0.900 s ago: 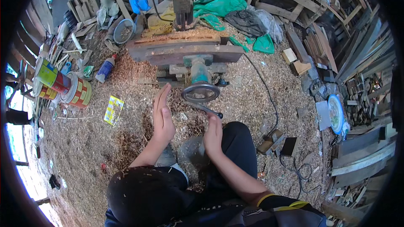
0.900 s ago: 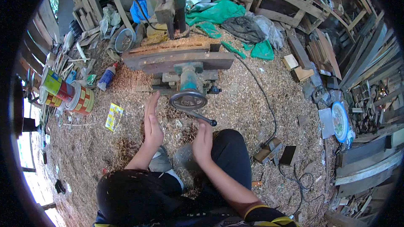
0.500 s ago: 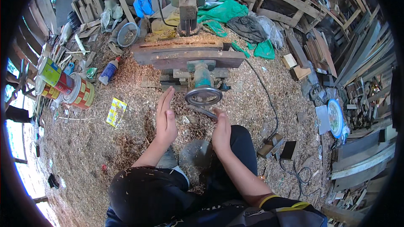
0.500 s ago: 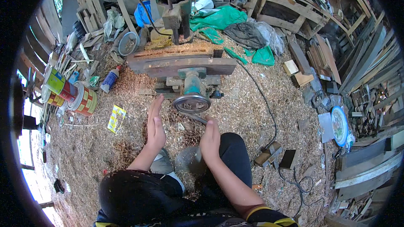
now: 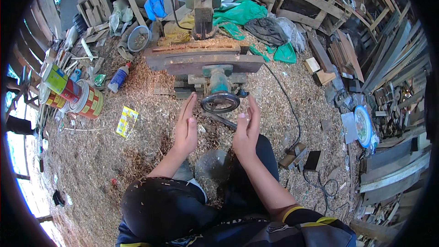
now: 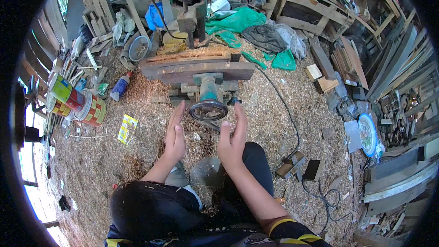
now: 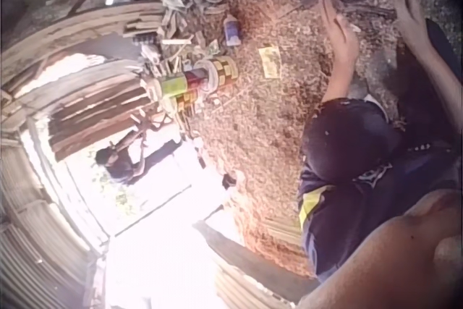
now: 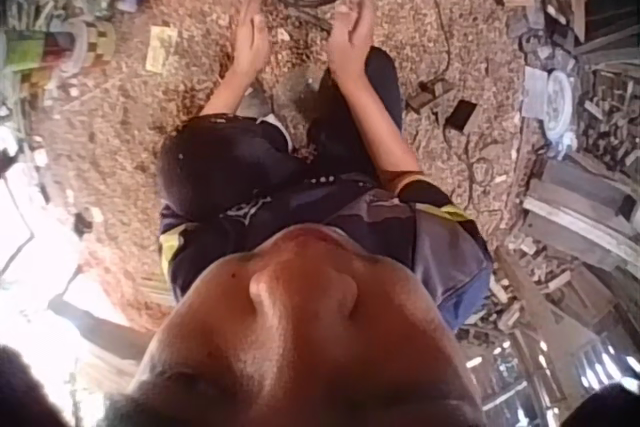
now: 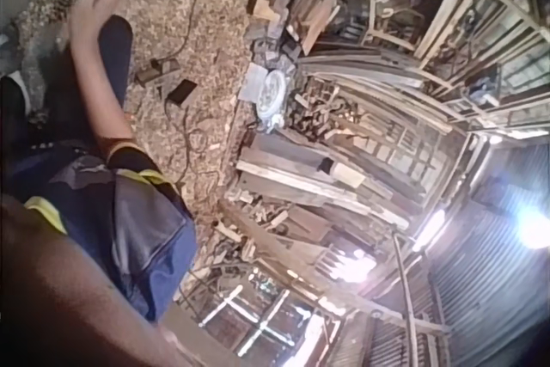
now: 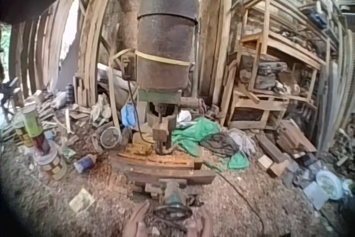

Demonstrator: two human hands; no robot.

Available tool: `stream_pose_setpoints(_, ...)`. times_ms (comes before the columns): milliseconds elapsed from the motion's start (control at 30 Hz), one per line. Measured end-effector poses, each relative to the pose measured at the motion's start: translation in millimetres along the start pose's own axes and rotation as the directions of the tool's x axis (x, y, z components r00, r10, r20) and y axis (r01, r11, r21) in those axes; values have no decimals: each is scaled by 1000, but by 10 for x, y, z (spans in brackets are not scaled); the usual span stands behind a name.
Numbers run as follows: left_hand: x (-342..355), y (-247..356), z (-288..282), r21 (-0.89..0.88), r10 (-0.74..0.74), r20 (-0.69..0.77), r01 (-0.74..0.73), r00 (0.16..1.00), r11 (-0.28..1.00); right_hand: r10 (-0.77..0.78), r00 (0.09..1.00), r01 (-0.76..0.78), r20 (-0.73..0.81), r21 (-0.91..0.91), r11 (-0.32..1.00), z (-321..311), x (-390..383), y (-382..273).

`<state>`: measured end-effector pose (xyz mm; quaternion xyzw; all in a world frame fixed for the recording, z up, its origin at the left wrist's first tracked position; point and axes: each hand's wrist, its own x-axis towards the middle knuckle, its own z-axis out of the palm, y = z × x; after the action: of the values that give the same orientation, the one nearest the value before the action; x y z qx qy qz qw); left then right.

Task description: Operate a manual milling machine or drill press with a cross-slide vise to carve or mill a channel into a wooden block.

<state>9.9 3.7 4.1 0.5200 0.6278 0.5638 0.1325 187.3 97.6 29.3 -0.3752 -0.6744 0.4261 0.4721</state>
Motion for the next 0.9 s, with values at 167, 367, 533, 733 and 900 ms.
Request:
stream_pose_setpoints(167,59,165,-67,15,-1,177,-2,984,1000,-156,981,174,111,-168,970,205,-81,-22)
stream_pose_setpoints(367,6,134,-47,-74,-27,158,39,987,997,110,994,-111,11,133,985,-61,73,-159)
stream_pose_setpoints(533,40,166,-39,-60,2,173,8,985,998,-178,967,210,184,-172,962,132,-80,-123)
stream_pose_setpoints(733,55,167,-59,-60,42,154,-33,987,998,-39,993,37,116,21,999,-34,86,-260)
stream_pose_setpoints(900,145,121,-166,-65,78,197,-66,977,996,-260,960,272,109,-121,955,6,220,-116)
